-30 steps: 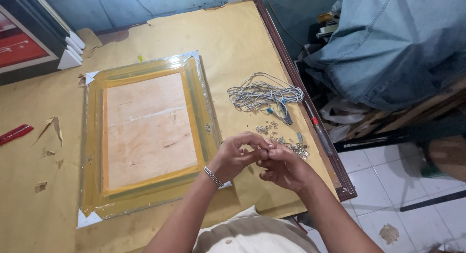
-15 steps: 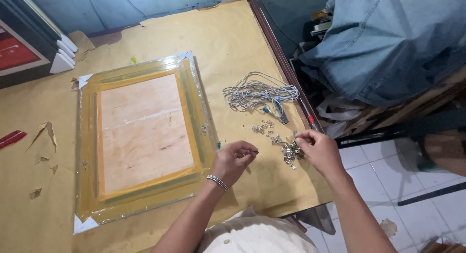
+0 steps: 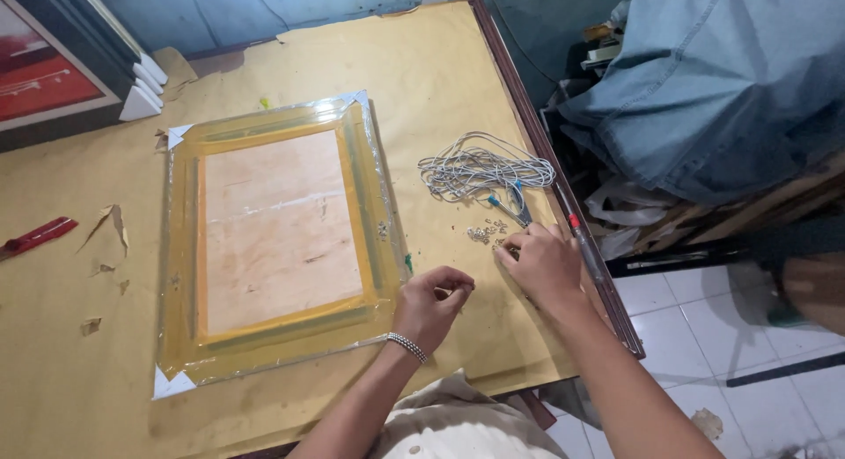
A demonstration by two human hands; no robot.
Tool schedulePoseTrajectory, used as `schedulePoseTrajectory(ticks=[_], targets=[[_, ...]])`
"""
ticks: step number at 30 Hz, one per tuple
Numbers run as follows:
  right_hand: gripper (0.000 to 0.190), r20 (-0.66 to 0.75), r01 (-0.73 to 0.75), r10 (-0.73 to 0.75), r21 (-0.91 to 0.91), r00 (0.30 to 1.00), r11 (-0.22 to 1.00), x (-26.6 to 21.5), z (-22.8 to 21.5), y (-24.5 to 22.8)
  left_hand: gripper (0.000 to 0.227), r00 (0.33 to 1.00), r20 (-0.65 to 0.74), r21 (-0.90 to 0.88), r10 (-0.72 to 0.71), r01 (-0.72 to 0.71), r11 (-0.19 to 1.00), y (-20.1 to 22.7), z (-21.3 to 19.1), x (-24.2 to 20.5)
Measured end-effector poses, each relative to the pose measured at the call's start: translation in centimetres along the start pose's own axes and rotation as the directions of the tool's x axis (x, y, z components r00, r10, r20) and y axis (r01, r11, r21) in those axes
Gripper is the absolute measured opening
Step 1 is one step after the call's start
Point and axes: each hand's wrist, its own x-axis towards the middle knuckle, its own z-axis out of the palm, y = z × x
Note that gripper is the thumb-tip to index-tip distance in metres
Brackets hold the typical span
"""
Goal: Attaching metal clips to the back of a picture frame using a manual tool to secure the backing.
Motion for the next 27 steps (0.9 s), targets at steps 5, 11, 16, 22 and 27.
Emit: schedulePoseTrajectory(ticks=[5, 11, 16, 22, 27], targets=[[0.015, 0.0, 0.043, -0.043, -0.152, 0.999, 0.987, 0.9, 1.0, -0.4, 0.012, 0.994, -0.088, 0.004, -0.062, 0.063, 0.998, -0.3, -0.5, -0.4], [0.019, 0.102, 0.076, -0.061, -0.144, 0.993, 0.987, 1.1, 0.5, -0.7, 0.014, 0.979, -0.174, -0.183, -0.107, 0.075, 0.98, -0.2, -2.4, -1.3], [0.021, 0.253, -0.123, 0.067, 0.216, 0.965, 0.969, 0.8, -0.6, -3.1, 0.014, 0.96, -0.232, -0.262, -0.157, 0.093, 0.961, 0.2, -4.6, -1.5], [0.016, 0.444, -0.413, 0.008, 0.828, 0.896, 0.379, -2.5, -4.3, -9.5, 0.014, 0.957, -0.242, -0.286, -0.157, 0.084, 0.955, 0.6, -7.8, -1.8], [0.018, 0.495, -0.48, -0.109, 0.866, 0.862, 0.137, -3.8, -4.0, -13.4, 0.012, 0.952, -0.235, -0.312, -0.195, 0.117, 0.943, -0.2, -10.6, -1.7]])
